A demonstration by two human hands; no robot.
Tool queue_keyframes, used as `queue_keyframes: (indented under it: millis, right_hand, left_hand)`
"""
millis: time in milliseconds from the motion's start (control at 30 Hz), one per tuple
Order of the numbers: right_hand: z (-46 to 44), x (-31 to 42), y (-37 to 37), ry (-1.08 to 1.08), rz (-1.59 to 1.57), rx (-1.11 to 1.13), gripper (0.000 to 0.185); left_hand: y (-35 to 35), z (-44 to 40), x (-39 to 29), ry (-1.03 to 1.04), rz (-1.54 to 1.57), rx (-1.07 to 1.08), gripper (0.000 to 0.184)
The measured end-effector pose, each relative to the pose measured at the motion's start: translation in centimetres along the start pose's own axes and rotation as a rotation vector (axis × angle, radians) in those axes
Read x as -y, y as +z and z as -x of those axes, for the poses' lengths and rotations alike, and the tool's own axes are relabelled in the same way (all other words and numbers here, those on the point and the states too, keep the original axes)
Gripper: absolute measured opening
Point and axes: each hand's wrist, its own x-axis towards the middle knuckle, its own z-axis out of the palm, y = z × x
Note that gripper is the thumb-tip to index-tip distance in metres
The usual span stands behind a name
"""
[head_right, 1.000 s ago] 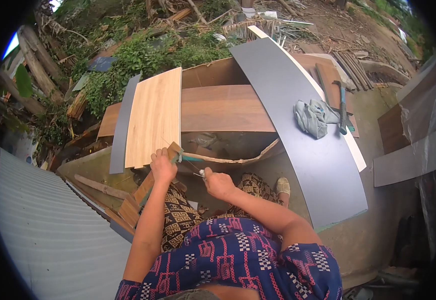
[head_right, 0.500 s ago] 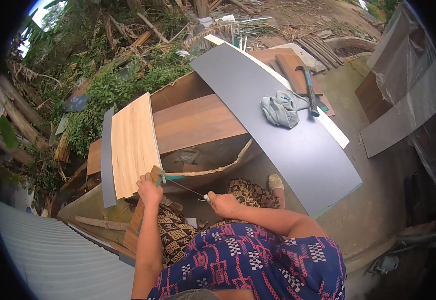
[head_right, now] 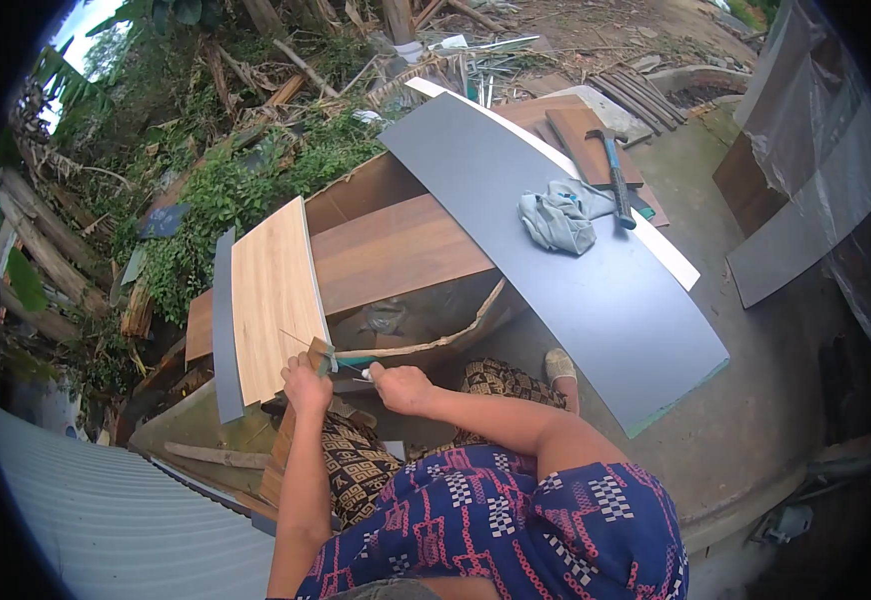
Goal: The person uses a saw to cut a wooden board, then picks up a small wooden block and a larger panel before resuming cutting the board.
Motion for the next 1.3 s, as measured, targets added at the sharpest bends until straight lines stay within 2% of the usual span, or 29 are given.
queue_keyframes:
  millis: [167,267,500,633,933,1300]
  right_hand:
    - [8.1,-4.2,-0.1,0.058,0.048,0.056,0.021]
    - [8.4,-4.7,-0.1,0.099,0.045,0.155,0.023]
    - [8.1,-4.3,-2.4,0.089,0.053,0.219,0.025]
    - [9.1,-4.7,-3.7,0.016,-0.057,0.051,0.027]
    - [0.5,-0.1,-0.5,-0.081,-0.057,-0.108,0.028]
    - [-2.8,0.4,1.2,-0.032,-0.007,-0.063,0.027]
  left_hand:
    - [0.0,-0.1,0.0,-0.002,0.009,-0.003,0.033]
    - [0.3,-0.1,0.2,0.015,0.019,-0.016,0.033]
    - [0.3,-0.1,0.4,0.003,0.036,-0.009,0.034]
    - [1.0,-0.2,0.7,0.006,0.006,-0.093,0.031]
    - [1.4,-0.4,0.7,-0.017,-0.013,-0.067,0.034]
    - [1.1,-0.3,0.5,-0.034,0.016,-0.047,0.033]
